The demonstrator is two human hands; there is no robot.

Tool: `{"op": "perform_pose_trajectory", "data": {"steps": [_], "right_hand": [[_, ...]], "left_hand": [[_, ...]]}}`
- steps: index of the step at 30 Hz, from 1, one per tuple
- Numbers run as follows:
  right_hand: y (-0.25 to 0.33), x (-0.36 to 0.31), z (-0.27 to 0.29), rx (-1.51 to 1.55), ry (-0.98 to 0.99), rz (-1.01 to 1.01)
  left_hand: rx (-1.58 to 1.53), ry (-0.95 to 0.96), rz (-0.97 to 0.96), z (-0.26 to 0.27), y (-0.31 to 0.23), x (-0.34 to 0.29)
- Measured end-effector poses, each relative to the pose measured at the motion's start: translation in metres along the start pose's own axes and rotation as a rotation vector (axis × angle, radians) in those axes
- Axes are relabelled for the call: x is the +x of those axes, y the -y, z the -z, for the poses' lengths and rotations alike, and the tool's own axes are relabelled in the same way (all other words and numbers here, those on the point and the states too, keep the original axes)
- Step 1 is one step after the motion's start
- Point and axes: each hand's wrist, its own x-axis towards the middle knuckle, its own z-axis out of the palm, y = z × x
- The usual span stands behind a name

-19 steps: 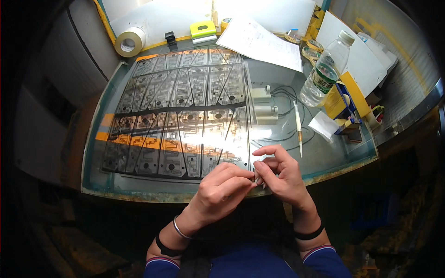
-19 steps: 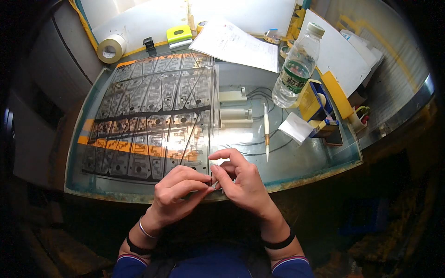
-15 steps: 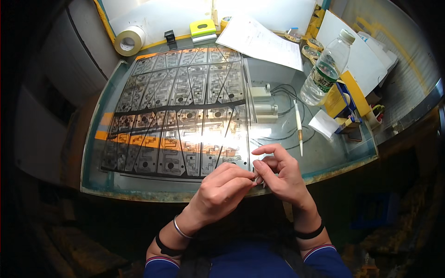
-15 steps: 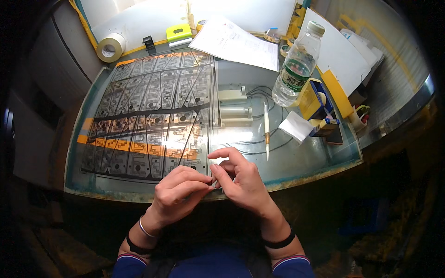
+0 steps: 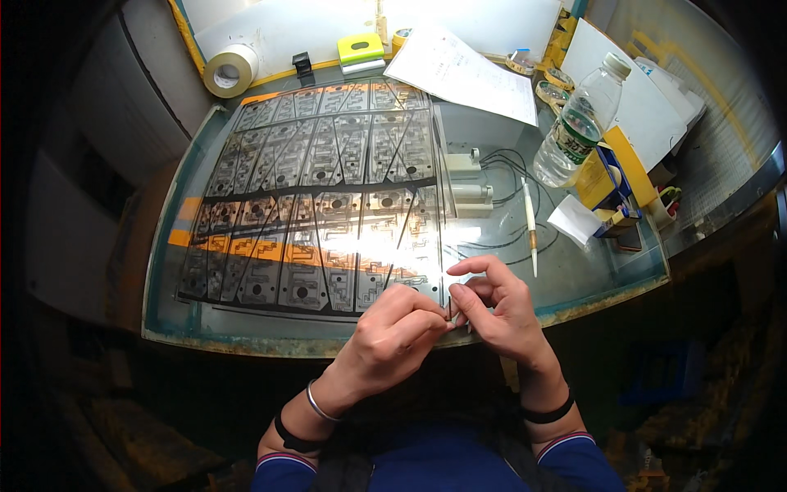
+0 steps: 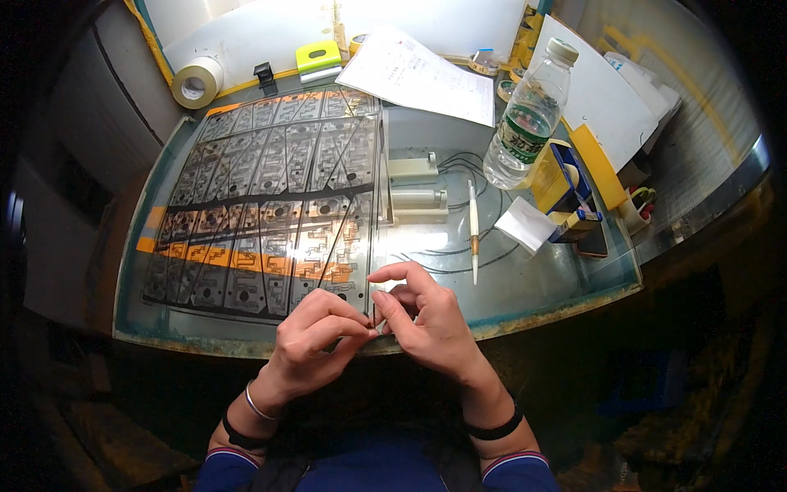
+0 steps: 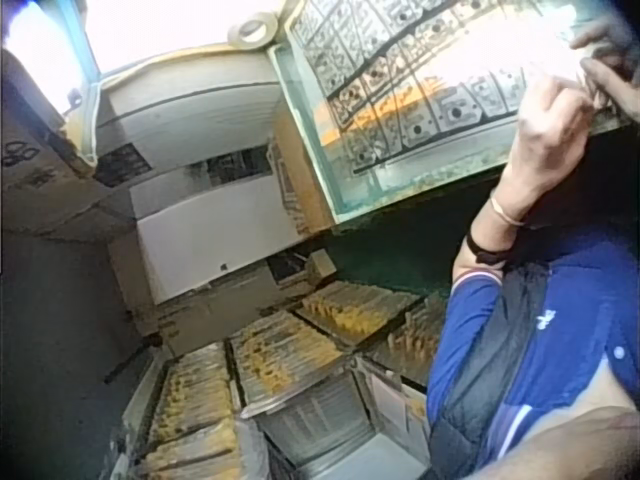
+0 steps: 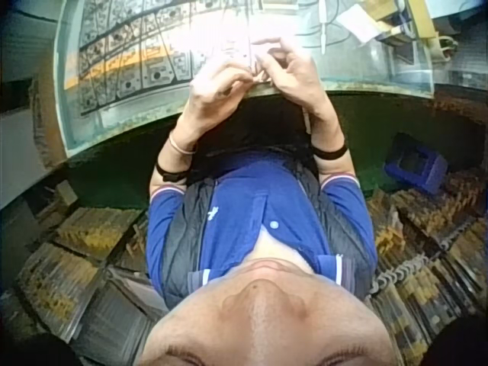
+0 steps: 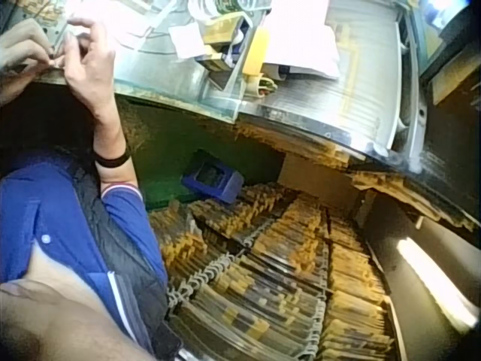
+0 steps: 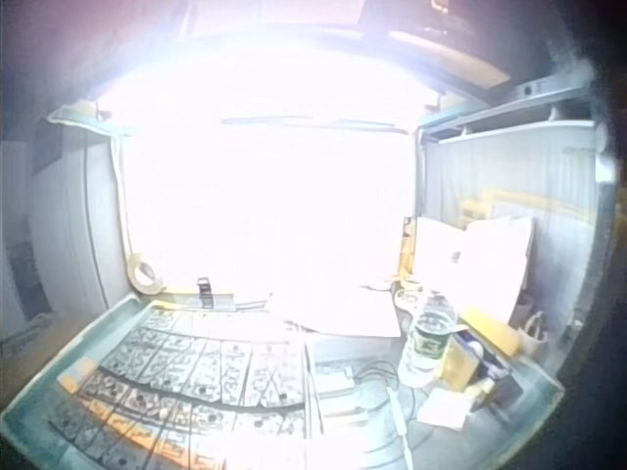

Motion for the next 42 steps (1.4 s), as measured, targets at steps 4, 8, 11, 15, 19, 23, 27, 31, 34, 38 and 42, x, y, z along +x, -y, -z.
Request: {"op": "perform_pose_trajectory", "data": {"steps": [4, 8, 11, 15, 19, 23, 27, 31, 34, 38, 42], "right_hand": [[0.0004, -0.0008, 0.0003, 0.024, -0.013, -0.011], [-0.0019, -0.0012, 0.0004, -0.023, -0.013, -0.001], [-0.0032, -0.0002, 0.0011, -0.085, -0.017, 0.007], [-0.0052, 0.0003, -0.0005, -0.123, -0.027, 0.032], [-0.0041, -0.0001, -0.0013, -0.099, -0.011, 0.041], [0.0003, -0.0009, -0.0006, -0.045, -0.007, 0.013], [-0.0003, -0.0017, 0.0009, 0.005, 0.0, -0.01], [0.0013, -0.0016, -0.0019, 0.048, -0.024, -0.016], [-0.0019, -0.0011, 0.0003, -0.032, -0.014, 0.007], [-0.0059, -0.0003, 0.0006, -0.098, -0.012, 0.023], [-0.0065, -0.0003, 0.0001, -0.127, -0.006, 0.051]], "left_hand": [[-0.002, -0.014, -0.044, -0.0022, 0.0021, 0.0004], [0.016, 0.006, -0.062, -0.0024, 0.0009, -0.0005], [0.024, 0.031, -0.072, -0.0021, 0.0012, 0.0006], [0.006, 0.068, -0.06, -0.0023, 0.0004, 0.0022], [0.012, 0.131, -0.014, -0.0019, 0.0004, -0.0007], [-0.019, 0.057, 0.014, -0.0001, -0.0006, -0.0008], [-0.018, -0.038, 0.024, 0.0002, -0.0027, -0.0001], [0.011, -0.037, -0.055, -0.0019, 0.001, 0.0002], [0.017, -0.003, -0.137, -0.0023, 0.0036, -0.0006], [0.052, 0.047, -0.145, -0.0028, 0.004, -0.0019], [0.043, 0.066, -0.111, -0.0028, 0.0008, 0.0008]]}}
